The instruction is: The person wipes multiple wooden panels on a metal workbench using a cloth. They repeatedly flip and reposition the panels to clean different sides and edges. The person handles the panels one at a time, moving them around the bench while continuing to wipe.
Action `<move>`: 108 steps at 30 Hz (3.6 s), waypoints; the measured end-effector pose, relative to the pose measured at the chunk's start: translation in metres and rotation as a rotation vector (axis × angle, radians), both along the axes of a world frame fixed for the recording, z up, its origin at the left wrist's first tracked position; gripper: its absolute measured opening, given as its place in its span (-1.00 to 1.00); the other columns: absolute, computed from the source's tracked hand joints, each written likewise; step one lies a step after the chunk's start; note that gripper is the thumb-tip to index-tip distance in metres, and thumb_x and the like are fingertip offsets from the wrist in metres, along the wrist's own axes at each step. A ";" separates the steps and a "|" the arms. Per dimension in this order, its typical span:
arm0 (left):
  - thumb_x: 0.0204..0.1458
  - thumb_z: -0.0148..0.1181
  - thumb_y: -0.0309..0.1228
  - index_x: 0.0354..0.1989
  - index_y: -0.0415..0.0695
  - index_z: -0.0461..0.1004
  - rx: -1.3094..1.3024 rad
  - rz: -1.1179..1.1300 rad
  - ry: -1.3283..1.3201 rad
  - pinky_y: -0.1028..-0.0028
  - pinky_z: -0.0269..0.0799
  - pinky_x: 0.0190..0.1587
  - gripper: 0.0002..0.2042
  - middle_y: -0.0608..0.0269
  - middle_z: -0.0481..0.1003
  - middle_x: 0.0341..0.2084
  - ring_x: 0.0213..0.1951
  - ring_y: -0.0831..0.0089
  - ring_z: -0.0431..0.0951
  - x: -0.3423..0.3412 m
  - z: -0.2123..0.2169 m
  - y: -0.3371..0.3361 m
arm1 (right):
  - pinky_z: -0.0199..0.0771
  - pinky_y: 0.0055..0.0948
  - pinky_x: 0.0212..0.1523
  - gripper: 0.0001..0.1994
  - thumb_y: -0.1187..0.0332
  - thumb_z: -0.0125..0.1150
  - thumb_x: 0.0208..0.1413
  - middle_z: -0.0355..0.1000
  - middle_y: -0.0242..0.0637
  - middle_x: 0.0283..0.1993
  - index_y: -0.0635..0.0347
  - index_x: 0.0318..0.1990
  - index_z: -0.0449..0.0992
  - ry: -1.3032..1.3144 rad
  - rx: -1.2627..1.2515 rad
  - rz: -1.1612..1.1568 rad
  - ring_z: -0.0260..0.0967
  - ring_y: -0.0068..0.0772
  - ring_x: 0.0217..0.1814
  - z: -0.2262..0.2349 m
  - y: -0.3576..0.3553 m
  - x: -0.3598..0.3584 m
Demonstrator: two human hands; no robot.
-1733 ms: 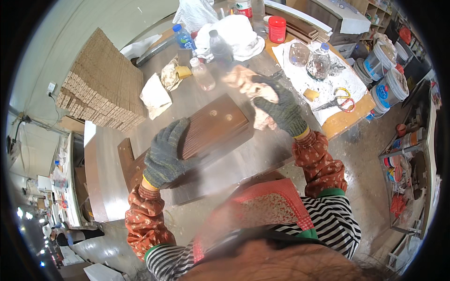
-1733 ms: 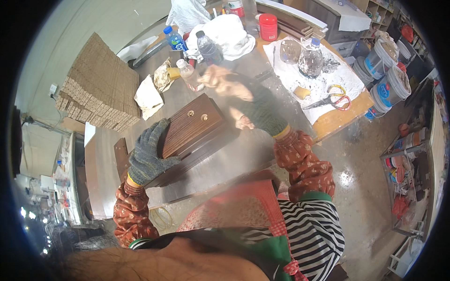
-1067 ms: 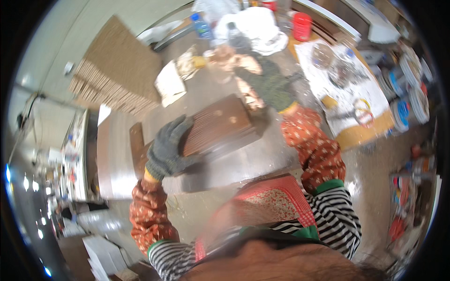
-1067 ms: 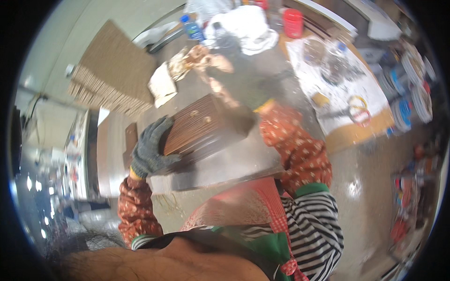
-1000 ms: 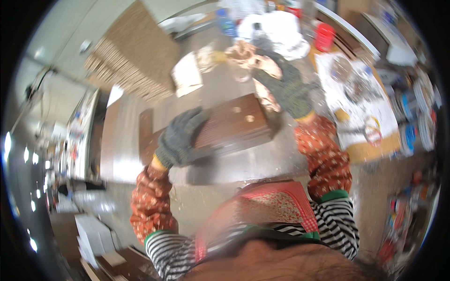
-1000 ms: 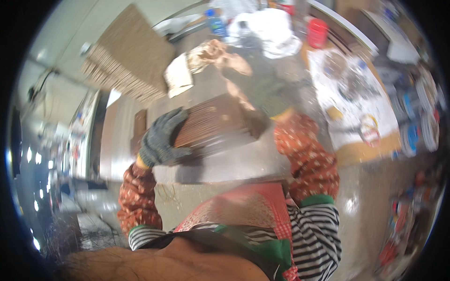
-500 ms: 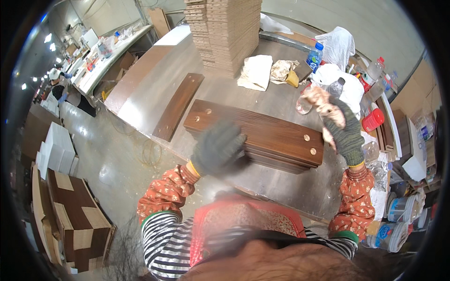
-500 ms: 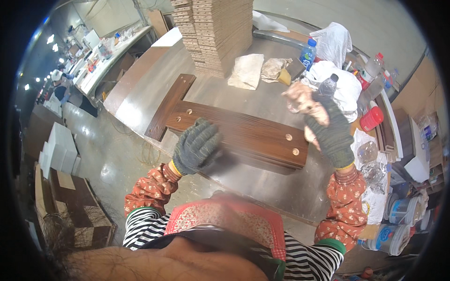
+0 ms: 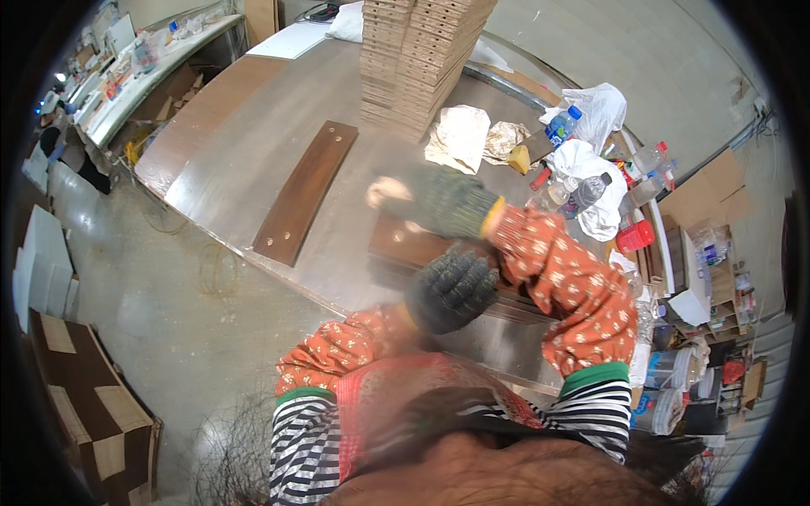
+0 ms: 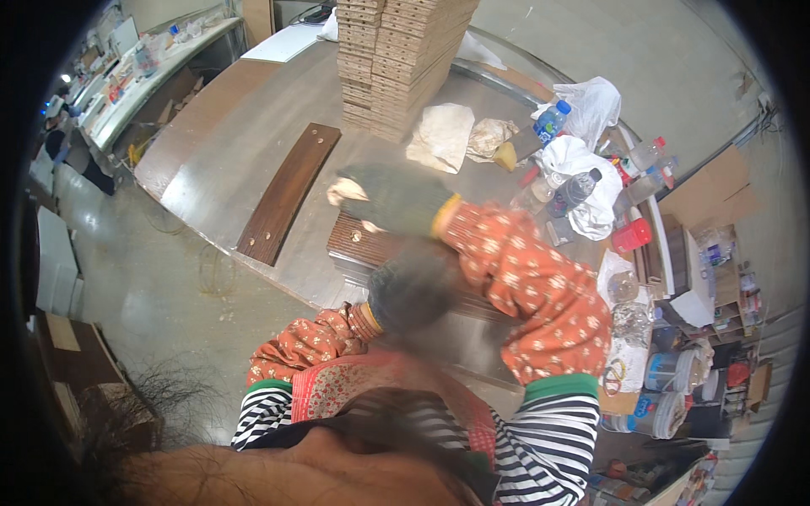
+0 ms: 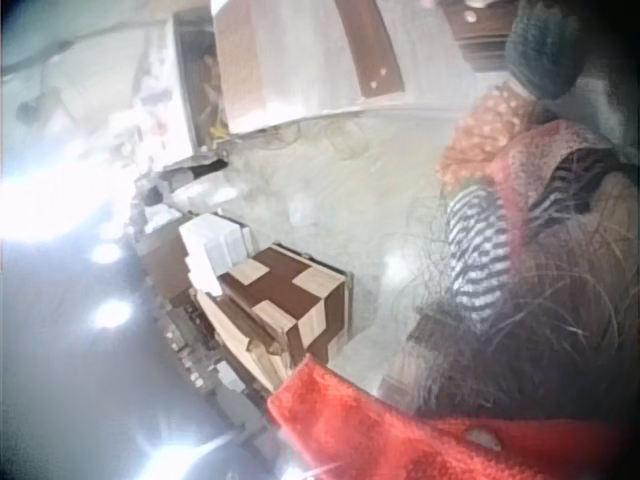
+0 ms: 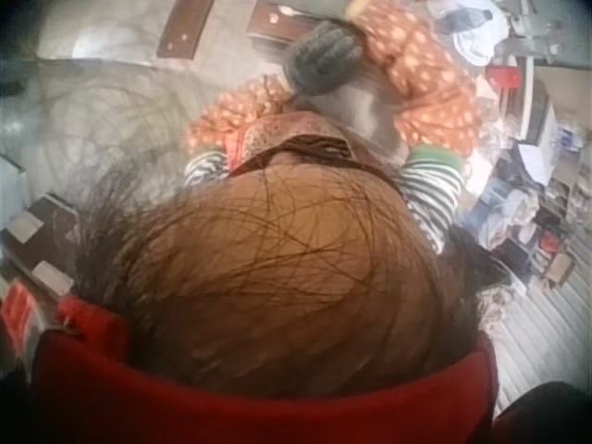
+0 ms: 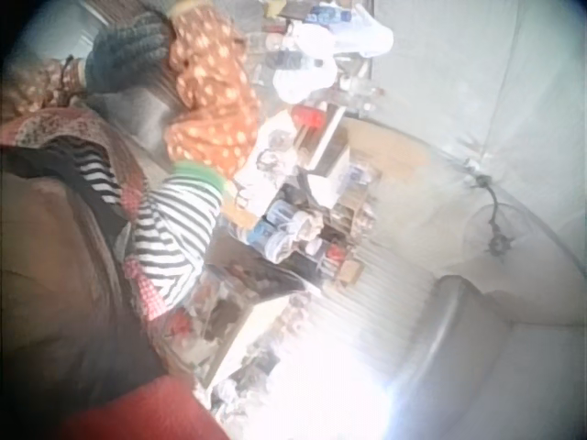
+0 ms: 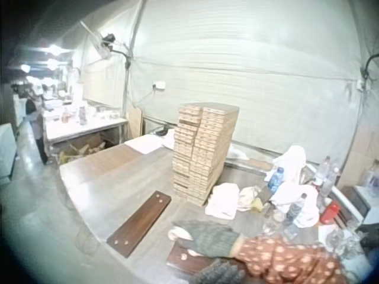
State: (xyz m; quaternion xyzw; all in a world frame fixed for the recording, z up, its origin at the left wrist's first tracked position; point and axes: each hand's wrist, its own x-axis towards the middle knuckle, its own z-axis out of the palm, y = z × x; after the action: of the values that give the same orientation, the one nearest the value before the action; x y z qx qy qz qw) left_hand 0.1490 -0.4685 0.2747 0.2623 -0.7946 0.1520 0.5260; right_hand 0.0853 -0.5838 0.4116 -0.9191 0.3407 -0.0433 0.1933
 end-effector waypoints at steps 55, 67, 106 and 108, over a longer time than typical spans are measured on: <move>0.19 0.12 -0.33 0.15 -0.24 0.45 0.062 0.244 -0.297 -0.09 0.25 0.30 -0.61 -0.05 0.48 0.07 0.16 -0.10 0.44 -0.008 0.003 0.015 | 0.38 -0.11 0.22 -0.45 0.07 0.22 0.10 0.46 -0.07 0.18 0.05 0.23 0.43 0.147 -0.074 -1.347 0.41 0.01 0.20 -0.223 0.229 -0.524; 0.06 0.26 -0.32 0.08 -0.19 0.51 0.088 0.218 -0.175 -0.14 0.24 0.31 -0.60 -0.02 0.47 0.10 0.19 -0.06 0.43 -0.007 0.009 0.027 | 0.35 -0.21 0.28 -0.53 0.42 0.37 0.10 0.49 -0.09 0.17 0.24 0.19 0.48 -0.299 -0.603 -0.871 0.42 -0.10 0.24 -0.082 0.170 -0.407; 0.10 0.02 -0.31 0.13 -0.31 0.43 -0.028 -0.049 -0.224 -0.15 0.20 0.30 -0.54 -0.18 0.45 0.06 0.16 -0.09 0.42 0.004 0.000 0.088 | 0.47 -0.09 -0.07 -0.75 0.33 0.23 0.11 0.46 -0.07 -0.10 0.16 -0.06 0.52 0.208 -0.595 0.218 0.46 0.00 -0.04 0.069 0.113 0.035; 0.07 0.05 -0.31 0.07 -0.31 0.47 -0.038 -0.021 -0.254 -0.16 0.21 0.30 -0.57 -0.17 0.46 0.02 0.13 -0.09 0.43 0.005 0.006 0.088 | 0.47 -0.12 -0.02 -0.72 0.29 0.25 0.11 0.46 -0.06 -0.04 0.16 -0.04 0.54 0.054 -0.641 0.391 0.45 0.00 0.01 0.065 0.108 0.029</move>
State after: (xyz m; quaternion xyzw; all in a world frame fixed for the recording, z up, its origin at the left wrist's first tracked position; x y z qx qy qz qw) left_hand 0.1543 -0.3809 0.2809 0.2226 -0.8545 0.1938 0.4275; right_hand 0.1144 -0.4758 0.4768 -0.9815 0.1327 -0.0855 -0.1085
